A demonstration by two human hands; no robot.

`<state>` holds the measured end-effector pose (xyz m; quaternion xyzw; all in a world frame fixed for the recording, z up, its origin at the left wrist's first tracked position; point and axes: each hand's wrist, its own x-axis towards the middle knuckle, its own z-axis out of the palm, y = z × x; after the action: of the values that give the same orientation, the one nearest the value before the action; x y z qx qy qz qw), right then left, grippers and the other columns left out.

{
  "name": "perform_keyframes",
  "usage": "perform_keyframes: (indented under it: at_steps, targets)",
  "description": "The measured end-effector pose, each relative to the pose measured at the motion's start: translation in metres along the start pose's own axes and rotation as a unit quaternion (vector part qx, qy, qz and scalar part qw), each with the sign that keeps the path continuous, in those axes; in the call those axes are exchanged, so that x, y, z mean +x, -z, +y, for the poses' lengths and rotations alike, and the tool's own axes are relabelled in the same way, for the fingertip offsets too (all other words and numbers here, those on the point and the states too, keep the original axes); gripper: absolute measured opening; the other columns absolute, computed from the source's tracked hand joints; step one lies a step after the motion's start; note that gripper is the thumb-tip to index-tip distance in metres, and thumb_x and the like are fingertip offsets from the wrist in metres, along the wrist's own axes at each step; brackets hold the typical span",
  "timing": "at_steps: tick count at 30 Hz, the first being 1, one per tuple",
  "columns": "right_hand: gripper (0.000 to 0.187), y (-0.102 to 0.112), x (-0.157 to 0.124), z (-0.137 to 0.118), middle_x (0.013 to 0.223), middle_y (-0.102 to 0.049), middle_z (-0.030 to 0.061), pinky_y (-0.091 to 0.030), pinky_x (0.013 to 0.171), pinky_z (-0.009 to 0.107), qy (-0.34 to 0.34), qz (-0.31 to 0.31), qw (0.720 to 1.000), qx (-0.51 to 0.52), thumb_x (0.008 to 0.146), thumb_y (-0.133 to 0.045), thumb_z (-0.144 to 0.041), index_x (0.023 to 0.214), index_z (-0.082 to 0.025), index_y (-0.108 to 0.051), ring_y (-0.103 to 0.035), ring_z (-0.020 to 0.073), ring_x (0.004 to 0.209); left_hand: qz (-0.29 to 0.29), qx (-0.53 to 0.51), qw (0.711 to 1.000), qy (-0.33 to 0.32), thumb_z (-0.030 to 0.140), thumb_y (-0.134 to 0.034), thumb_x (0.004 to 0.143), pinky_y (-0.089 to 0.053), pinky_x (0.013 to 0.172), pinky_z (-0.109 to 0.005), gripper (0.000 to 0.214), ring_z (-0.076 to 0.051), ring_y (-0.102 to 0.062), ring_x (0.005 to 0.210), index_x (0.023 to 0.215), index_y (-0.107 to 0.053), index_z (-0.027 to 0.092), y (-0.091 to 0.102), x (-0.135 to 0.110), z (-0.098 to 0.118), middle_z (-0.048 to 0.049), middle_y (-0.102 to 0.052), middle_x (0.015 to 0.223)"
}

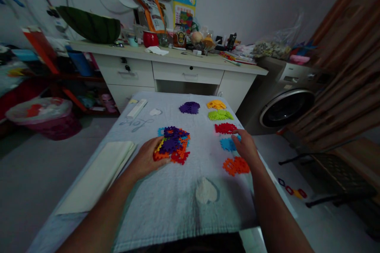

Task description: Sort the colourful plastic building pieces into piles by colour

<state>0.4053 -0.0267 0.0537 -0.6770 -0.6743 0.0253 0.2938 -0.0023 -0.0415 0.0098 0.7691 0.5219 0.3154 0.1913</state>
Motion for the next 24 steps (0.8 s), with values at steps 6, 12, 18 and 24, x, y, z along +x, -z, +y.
perform_keyframes:
  at_steps: [6,12,18,24]
  targets:
    - [0.023,-0.041,0.002,-0.099,0.11,-0.068,0.0107,-0.045,0.095,0.035,0.16,-0.198,0.963,0.092,0.087,-0.058,-0.023,0.108,-0.017,-0.065,-0.062,0.021,0.103,-0.01,0.005,1.0,0.003,0.053,-0.073,0.07,-0.044,0.104,-0.049,0.076,-0.033,-0.054,0.123,0.135,-0.049,0.021,0.001,0.0,0.0,-0.0142,-0.056,0.134]
    - [0.044,-0.098,0.007,-0.14,0.132,-0.059,0.014,-0.036,0.106,0.038,0.126,-0.162,0.975,0.086,0.087,-0.053,-0.014,0.131,-0.014,-0.054,-0.052,0.0226,0.121,-0.003,-0.001,1.0,-0.008,0.054,-0.075,0.07,-0.044,0.103,-0.049,0.078,-0.033,-0.054,0.123,0.136,-0.049,0.021,0.001,-0.001,0.001,-0.0143,-0.057,0.133]
    - [0.022,-0.119,0.005,-0.138,0.106,-0.064,0.0087,-0.04,0.098,0.037,0.105,-0.127,0.979,0.119,0.084,-0.057,-0.012,0.103,-0.018,-0.065,-0.054,0.0213,0.105,-0.006,0.002,1.0,-0.005,0.055,-0.075,0.069,-0.042,0.105,-0.05,0.079,-0.034,-0.053,0.124,0.134,-0.051,0.018,0.001,-0.001,0.001,-0.0154,-0.056,0.134]
    - [0.013,-0.115,0.003,-0.133,0.099,-0.057,0.0077,-0.044,0.093,0.036,0.069,-0.052,0.976,0.198,0.084,-0.058,-0.016,0.095,-0.02,-0.063,-0.054,0.0219,0.099,-0.01,0.003,1.0,0.007,0.052,-0.075,0.07,-0.042,0.105,-0.05,0.078,-0.033,-0.052,0.125,0.135,-0.05,0.018,0.001,-0.002,0.002,-0.0159,-0.055,0.136]
